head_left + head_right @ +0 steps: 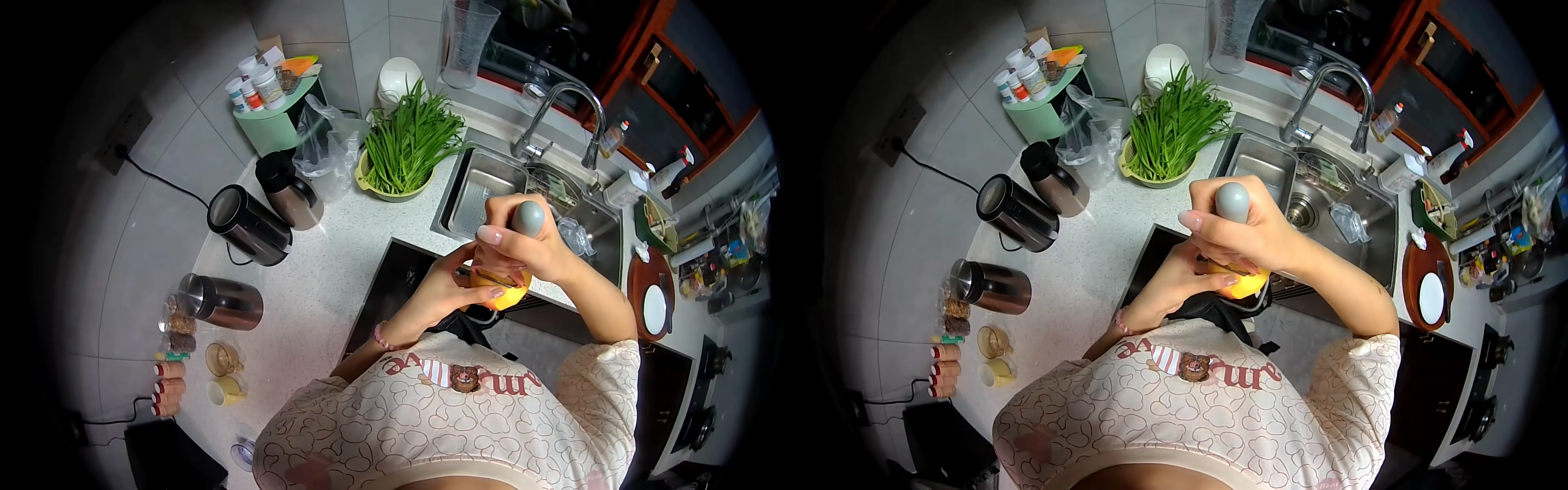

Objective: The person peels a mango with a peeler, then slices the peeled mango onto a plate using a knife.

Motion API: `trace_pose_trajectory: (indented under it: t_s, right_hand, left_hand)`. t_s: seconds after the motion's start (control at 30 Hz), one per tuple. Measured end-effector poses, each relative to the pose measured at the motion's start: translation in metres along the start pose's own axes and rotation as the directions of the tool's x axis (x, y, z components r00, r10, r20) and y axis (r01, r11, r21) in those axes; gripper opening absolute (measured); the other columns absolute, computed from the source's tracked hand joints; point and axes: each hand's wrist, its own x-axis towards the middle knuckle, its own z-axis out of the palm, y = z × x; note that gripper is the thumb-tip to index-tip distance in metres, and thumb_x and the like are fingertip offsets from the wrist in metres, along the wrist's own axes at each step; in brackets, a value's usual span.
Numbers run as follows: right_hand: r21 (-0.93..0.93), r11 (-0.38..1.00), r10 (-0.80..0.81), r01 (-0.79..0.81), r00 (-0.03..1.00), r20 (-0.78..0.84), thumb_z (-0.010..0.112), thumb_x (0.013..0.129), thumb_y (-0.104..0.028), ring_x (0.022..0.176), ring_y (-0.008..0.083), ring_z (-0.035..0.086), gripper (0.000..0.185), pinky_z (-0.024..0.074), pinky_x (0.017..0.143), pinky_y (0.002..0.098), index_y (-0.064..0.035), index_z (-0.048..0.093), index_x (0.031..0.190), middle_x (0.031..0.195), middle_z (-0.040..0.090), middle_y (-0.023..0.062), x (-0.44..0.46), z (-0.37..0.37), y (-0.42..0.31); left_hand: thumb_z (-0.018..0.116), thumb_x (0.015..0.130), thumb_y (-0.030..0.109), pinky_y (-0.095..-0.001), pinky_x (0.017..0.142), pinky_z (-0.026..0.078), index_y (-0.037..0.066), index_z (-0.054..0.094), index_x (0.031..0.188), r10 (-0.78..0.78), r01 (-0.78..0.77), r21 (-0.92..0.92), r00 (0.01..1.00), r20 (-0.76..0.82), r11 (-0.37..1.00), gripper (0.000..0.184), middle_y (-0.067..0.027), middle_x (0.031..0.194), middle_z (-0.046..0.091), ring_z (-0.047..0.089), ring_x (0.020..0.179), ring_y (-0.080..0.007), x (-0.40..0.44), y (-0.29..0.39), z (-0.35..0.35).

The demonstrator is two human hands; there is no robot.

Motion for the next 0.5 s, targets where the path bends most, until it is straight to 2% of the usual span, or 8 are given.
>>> trace_pose_trajectory:
  t_s: [0.2,0.4,0.5]
  right_hand:
    - [0.168,0.985,-0.026,0.029,0.999,-0.022,0.054,0.092,-0.005,0.038,0.0046,0.033,0.030,0.0237,0.034,0.0218,-0.0048,0.039,0.066,0.048,0.037,-0.0013,0.003,-0.002,-0.006]
    - [0.244,0.970,0.001,0.009,0.999,-0.040,0.051,0.093,-0.005,0.038,0.0046,0.030,0.031,0.0221,0.034,0.0230,-0.0057,0.036,0.066,0.048,0.035,-0.0014,0.004,-0.009,-0.006]
    - [0.223,0.975,-0.007,0.018,0.999,-0.052,0.050,0.094,-0.006,0.038,0.0046,0.028,0.030,0.0207,0.035,0.0233,-0.0060,0.036,0.068,0.047,0.034,-0.0016,0.004,-0.009,-0.010]
  left_hand:
    - [0.079,0.075,0.012,-0.0276,0.081,0.053,-0.005,0.037,0.135,0.042,-0.041,0.026,0.999,-0.010,0.999,0.076,-0.0115,0.121,0.053,0.058,0.105,-0.0168,-0.001,0.011,0.005]
    - [0.081,0.072,0.014,-0.0271,0.077,0.055,-0.004,0.036,0.137,0.067,-0.065,0.073,0.997,-0.026,0.995,0.081,-0.0117,0.119,0.056,0.063,0.094,-0.0155,-0.002,0.009,0.002]
    - [0.082,0.070,0.015,-0.0268,0.076,0.055,-0.003,0.036,0.137,0.053,-0.051,0.075,0.998,-0.028,0.996,0.083,-0.0118,0.118,0.057,0.064,0.091,-0.0147,-0.002,0.009,0.002]
